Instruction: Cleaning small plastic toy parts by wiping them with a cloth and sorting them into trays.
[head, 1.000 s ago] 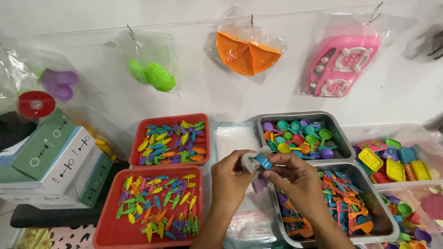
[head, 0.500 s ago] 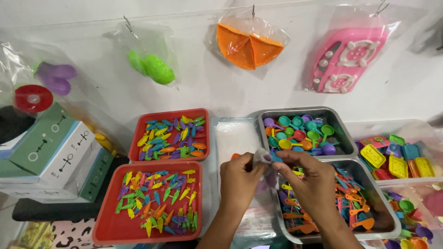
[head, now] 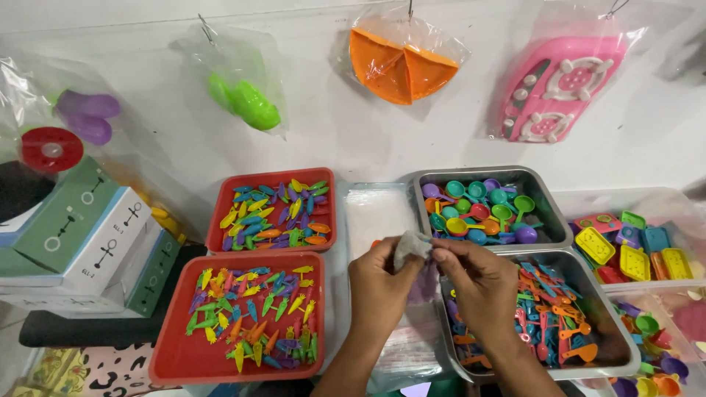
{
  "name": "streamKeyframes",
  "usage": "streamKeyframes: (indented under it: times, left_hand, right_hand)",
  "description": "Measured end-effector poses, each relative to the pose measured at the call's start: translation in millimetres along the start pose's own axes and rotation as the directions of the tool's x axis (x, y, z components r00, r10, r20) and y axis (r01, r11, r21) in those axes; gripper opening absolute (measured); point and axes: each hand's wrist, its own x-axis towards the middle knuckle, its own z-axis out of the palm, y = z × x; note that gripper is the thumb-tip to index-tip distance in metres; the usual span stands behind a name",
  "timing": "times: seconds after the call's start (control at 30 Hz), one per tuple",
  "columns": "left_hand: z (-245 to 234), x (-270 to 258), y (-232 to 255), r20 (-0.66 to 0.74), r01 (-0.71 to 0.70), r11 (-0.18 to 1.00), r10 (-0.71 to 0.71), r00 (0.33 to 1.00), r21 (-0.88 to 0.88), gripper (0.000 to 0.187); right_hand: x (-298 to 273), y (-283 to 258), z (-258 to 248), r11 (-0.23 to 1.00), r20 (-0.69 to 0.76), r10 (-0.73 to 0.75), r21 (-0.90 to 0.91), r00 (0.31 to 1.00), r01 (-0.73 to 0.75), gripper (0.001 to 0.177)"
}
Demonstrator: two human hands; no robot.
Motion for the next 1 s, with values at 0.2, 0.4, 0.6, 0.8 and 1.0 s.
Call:
streamKeyframes:
  times: [0.2, 0.4, 0.6, 0.8, 1.0]
  left_hand:
    - [-7.1, -4.3, -1.0, 0.110, -0.307, 0.870, 0.287, 0.952, 0.385, 0.032]
    - [-12.2, -2.4, -6.3, 0.143, -0.368, 0.873, 0.340, 0.929, 0.320, 0.040]
    - [-8.1, -7.9, -9.3, 0.075, -0.409, 0.778, 0.427, 0.901, 0.478, 0.013]
    - [-8.0, -2.2, -1.3, 0.027, -0.175, 0.967, 0.173, 0.985, 0.186, 0.033]
    - [-5.7, -3.0, -11.6, -0.017, -0.293, 0.955, 0.294, 0.956, 0.047, 0.039]
  right_hand:
    - [2.1, -8.5, 6.2, 0.983, 0.063, 0.043, -0.181, 0.997, -0.031, 0.019]
    - [1.9, -6.0, 6.0, 0.980, 0.106, 0.118, -0.171, 0.987, -0.099, 0.016]
    - [1.1, 6.0, -0.8, 0.983, -0.037, -0.030, -0.181, 0.999, 0.022, 0.007]
    - [6.3, -9.2, -0.6, 0.998, 0.241, -0.041, -0.038, 0.970, 0.052, 0.040]
    - [7.2, 17.1, -3.6, 0.986, 0.288, 0.007, 0.160, 0.958, -0.055, 0.032]
